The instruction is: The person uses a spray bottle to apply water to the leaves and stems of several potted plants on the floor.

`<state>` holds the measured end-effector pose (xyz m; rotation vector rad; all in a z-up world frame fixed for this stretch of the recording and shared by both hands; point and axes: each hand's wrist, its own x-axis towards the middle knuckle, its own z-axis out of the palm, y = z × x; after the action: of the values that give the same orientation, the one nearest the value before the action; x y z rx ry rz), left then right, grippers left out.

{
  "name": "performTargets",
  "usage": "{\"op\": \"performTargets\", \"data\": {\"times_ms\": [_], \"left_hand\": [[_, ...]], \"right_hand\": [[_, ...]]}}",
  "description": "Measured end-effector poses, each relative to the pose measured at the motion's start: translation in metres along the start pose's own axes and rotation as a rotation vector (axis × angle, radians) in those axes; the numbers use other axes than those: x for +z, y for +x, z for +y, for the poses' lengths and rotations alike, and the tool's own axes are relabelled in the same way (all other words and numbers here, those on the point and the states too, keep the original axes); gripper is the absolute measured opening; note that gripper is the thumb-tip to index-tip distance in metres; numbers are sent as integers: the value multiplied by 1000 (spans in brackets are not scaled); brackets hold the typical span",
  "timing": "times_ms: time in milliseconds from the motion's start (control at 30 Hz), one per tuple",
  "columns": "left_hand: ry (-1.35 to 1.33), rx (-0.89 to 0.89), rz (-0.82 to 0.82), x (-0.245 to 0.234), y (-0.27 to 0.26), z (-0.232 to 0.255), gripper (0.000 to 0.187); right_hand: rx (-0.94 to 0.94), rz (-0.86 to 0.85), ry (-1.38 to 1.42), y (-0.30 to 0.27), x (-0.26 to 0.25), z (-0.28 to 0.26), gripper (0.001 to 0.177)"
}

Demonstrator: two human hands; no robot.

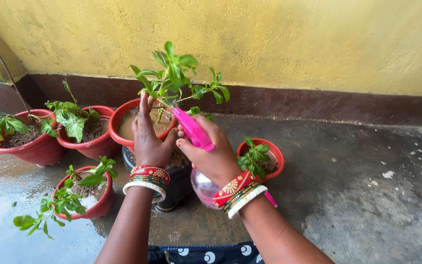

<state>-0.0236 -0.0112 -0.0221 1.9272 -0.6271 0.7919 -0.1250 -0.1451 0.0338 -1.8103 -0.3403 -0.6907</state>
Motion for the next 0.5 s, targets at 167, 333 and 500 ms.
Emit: {"op": "performTargets", "data": {"times_ms": [167,333,500], "left_hand": [[-26,15,-6,0,10,-10,110],[-100,7,-11,-7,9,-6,106],[-303,-336,20,6,-21,-22,99]], "right_hand": [[310,25,42,4,-8,-6,34],[371,59,62,5,-2,1,44],[413,-4,63,-5,1,18,39]]}}
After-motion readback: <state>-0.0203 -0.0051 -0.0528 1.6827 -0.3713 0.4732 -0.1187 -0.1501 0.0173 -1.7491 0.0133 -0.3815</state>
